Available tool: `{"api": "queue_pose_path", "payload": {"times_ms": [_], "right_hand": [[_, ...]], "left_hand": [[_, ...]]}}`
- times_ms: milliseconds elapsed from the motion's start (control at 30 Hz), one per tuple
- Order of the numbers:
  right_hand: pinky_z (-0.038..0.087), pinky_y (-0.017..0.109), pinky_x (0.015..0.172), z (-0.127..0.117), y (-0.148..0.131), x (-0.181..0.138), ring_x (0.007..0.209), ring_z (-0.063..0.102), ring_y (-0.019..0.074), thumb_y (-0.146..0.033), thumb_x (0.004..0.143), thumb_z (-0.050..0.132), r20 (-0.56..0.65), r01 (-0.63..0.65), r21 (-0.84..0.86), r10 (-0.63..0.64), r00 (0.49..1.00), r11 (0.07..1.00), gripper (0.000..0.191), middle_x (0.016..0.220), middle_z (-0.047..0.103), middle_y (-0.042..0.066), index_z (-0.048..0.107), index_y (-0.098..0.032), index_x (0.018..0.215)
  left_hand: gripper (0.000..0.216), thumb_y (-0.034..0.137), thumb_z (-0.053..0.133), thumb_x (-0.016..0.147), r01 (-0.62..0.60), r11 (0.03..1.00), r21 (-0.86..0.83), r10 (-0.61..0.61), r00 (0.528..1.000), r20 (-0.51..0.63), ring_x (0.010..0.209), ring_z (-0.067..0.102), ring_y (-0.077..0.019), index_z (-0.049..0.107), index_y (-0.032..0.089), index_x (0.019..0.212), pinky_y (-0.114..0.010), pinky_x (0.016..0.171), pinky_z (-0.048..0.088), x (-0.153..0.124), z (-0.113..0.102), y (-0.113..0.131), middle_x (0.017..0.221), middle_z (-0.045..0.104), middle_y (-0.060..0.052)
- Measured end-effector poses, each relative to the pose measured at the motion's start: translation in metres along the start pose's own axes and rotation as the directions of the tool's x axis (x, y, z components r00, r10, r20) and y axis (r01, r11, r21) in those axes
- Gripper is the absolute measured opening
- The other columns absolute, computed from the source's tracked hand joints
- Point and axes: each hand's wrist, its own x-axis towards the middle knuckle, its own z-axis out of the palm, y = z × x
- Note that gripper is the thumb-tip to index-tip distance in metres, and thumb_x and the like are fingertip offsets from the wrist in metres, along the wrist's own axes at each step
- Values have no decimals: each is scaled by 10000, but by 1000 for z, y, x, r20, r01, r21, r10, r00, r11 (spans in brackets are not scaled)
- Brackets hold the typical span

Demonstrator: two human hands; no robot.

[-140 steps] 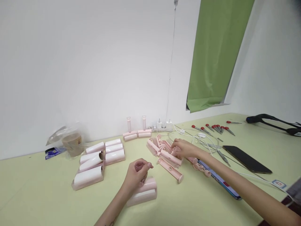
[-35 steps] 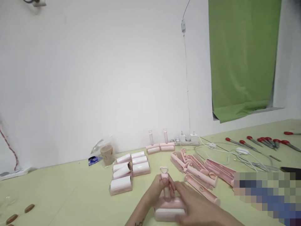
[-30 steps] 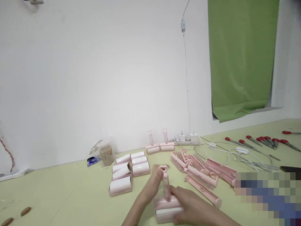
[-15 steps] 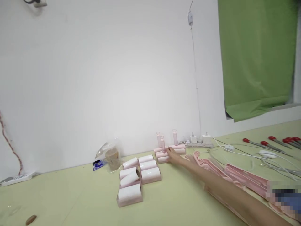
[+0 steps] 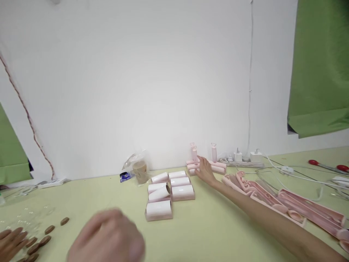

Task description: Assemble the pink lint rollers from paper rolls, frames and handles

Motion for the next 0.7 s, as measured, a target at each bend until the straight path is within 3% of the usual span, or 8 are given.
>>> {"api": "queue_pose_path", "payload": {"times_ms": [67, 133, 200, 267, 333, 467, 600, 700], "right_hand": [[297, 406, 934, -1, -31, -20, 1127, 378, 242, -217, 835, 439, 53, 142, 78, -146, 988, 987, 345, 1216, 432, 120, 437, -155, 1175], [340, 343, 890, 5, -67, -44, 1034, 456, 222, -286, 765, 532, 149, 295, 168, -320, 936, 941, 327, 1097, 526, 62, 513, -213, 1083], [358, 332, 862, 15, -101, -65, 1000, 472, 237, -431, 663, 617, 213, 386, 239, -436, 875, 891, 430, 1079, 538, 40, 536, -244, 1042], [336, 370, 881, 25, -126, -80, 1038, 436, 275, -473, 626, 635, 233, 389, 259, -448, 863, 884, 571, 1128, 505, 95, 495, -184, 1099], [336, 409, 862, 31, -139, -87, 1027, 427, 307, -404, 659, 626, 250, 348, 258, -410, 877, 901, 535, 1112, 497, 155, 489, -115, 1088], [357, 426, 813, 18, -134, -99, 979, 443, 320, -313, 642, 624, 296, 289, 318, -385, 874, 903, 532, 1093, 501, 148, 466, -139, 1118], [379, 418, 783, -14, -103, -126, 939, 484, 296, -324, 676, 567, 344, 198, 406, -350, 871, 892, 580, 1079, 520, 114, 383, -195, 1211], [395, 414, 780, -37, -74, -144, 899, 522, 264, -412, 690, 565, 429, -123, 570, -167, 888, 812, 682, 1052, 525, 110, 278, -189, 1267]], "left_hand": [[131, 205, 499, 765, -34, 999, -20, 33, 997, -66, 541, 559, -153, 588, 219, 860, -295, 479, 447, 23, 18, 11, 583, 566, 17], [103, 179, 483, 750, -54, 996, -72, 45, 992, -119, 401, 485, -107, 561, 203, 813, -256, 409, 392, 39, 36, 21, 481, 484, 61], [82, 178, 458, 750, -52, 986, -156, 38, 995, -92, 334, 419, -82, 536, 194, 770, -226, 358, 335, 46, 51, 29, 434, 427, 86], [92, 180, 446, 752, -6, 974, -224, 3, 1000, -14, 325, 403, -79, 518, 194, 808, -215, 353, 324, 45, 62, 33, 423, 402, 99], [117, 183, 438, 761, 67, 971, -228, -57, 997, 49, 381, 453, -83, 491, 196, 865, -229, 426, 388, 40, 73, 35, 506, 451, 79], [140, 216, 418, 794, 206, 967, -149, -175, 964, 198, 667, 552, -106, 421, 207, 934, -288, 713, 437, 32, 94, 30, 852, 509, -12], [340, 294, 422, 798, 260, 963, -74, -206, 884, 419, 821, 520, -150, 307, 225, 1110, -302, 769, 407, 30, 109, 21, 843, 507, -9], [359, 428, 437, 769, 315, 948, 43, -278, 755, 593, 937, 491, -208, 412, 214, 1057, -339, 807, 375, 22, 118, 13, 938, 513, -59]]}}
